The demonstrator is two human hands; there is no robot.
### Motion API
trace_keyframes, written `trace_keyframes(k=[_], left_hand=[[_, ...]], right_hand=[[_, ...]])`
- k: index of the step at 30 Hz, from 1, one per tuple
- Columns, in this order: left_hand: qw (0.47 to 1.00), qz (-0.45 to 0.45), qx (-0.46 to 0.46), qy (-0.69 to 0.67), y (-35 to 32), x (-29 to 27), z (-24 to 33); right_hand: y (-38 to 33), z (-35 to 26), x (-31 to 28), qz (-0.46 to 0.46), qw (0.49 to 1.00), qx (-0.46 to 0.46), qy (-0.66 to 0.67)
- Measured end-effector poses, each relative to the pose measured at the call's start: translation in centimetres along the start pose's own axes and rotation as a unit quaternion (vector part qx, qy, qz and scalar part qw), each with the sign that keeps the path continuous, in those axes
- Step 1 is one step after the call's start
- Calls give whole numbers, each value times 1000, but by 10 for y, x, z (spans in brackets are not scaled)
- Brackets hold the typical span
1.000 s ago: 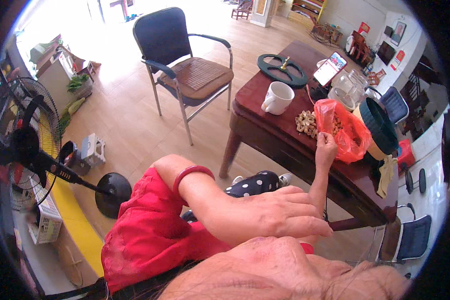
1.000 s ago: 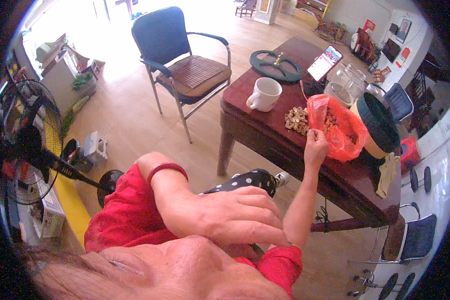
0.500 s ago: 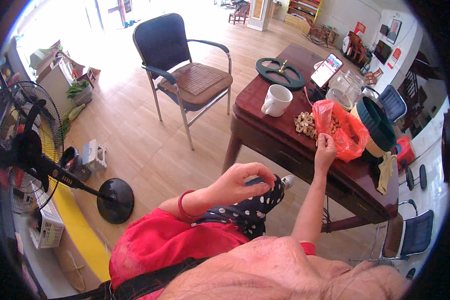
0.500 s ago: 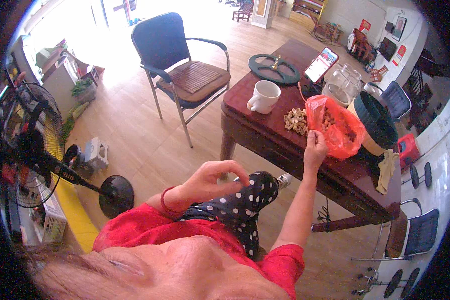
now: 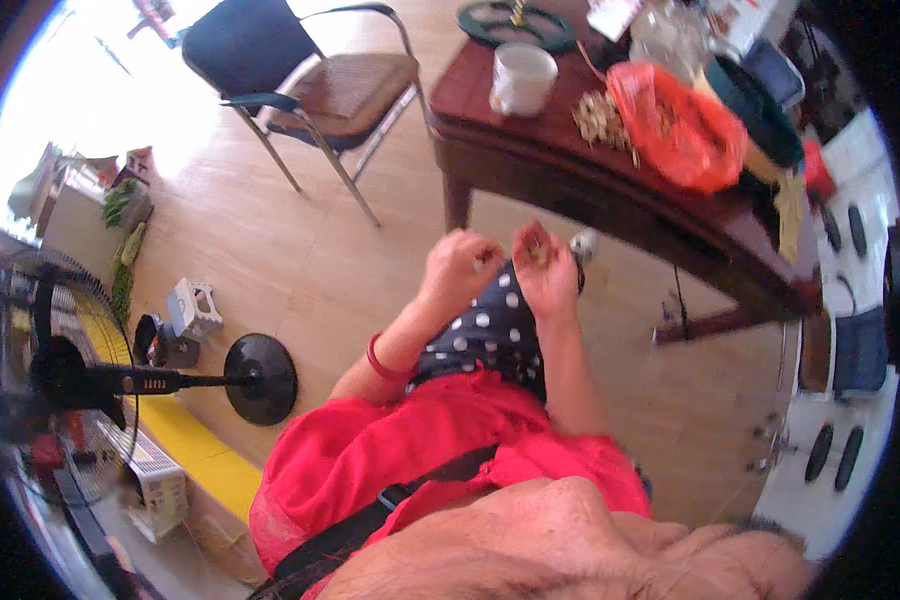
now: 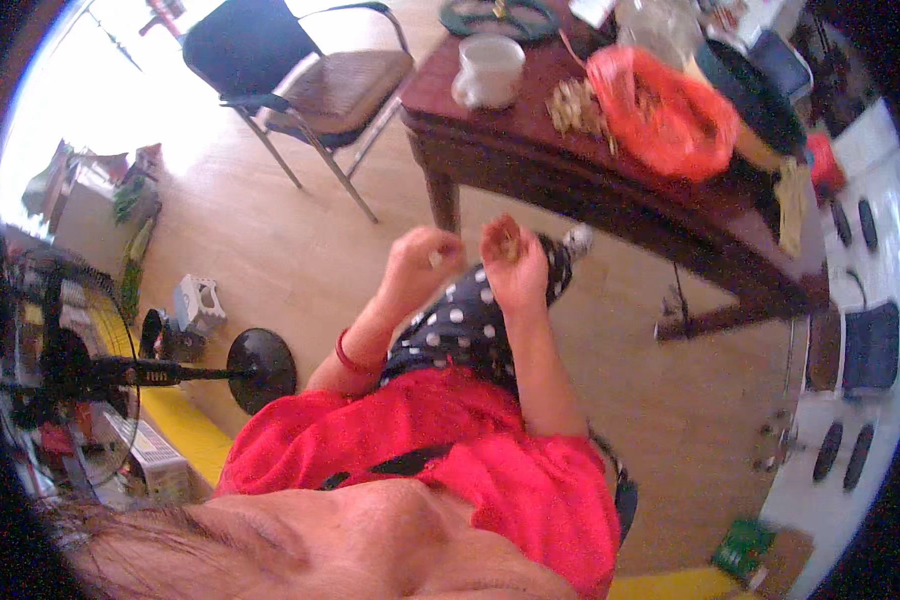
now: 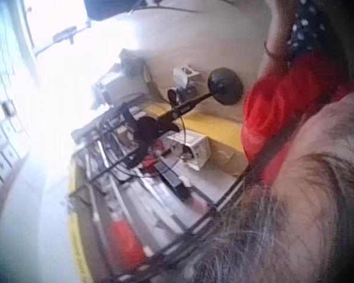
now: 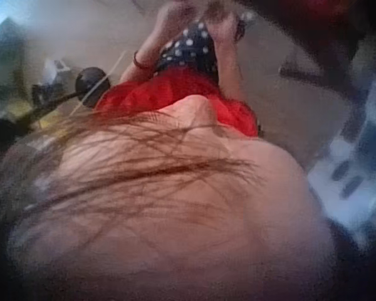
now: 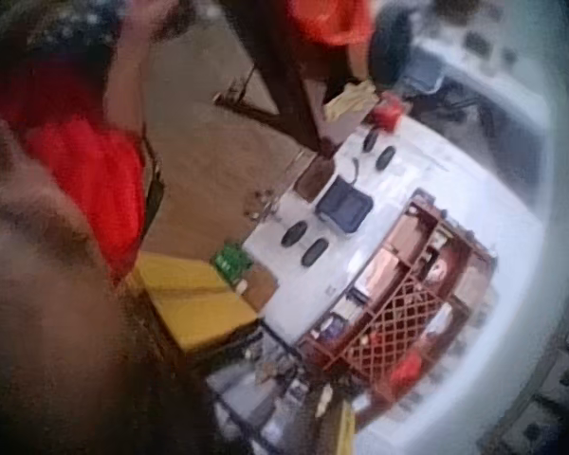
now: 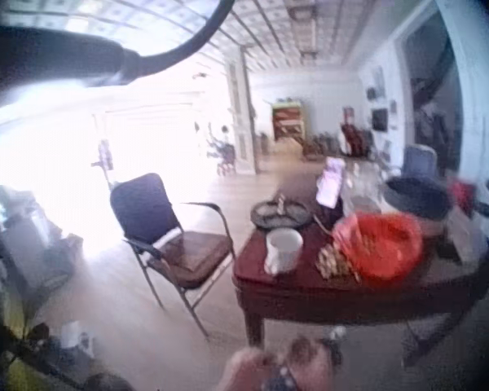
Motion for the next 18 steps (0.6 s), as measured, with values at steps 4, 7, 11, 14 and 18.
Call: trace_keyframes(k=[4,7,11,14,18], left_hand=[[1000,-14,-1,12,0,10,2],[1000,-12,18,7,-3,22,4],[999,23,37,24,-7,25,8],[996,46,60,52,-9,23,19],[995,38,59,75,-9,26,16]], right_hand=[[-21,0,34,5,1000,4,0],[-28,0,43,1,1000,3,-15],[-33,10,53,-12,999,13,-31],[-38,19,57,-54,997,48,-40],[-42,25,52,-30,996,62,-55]])
Point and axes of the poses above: each hand's wrist, its own y-axis towards the middle knuckle, its own x-axis out of the palm, z = x × y, the point moved 10 cm from there along y, towards the middle knuckle, and after that the axes turned 10 degrees about -x, right-handed, at the moved point
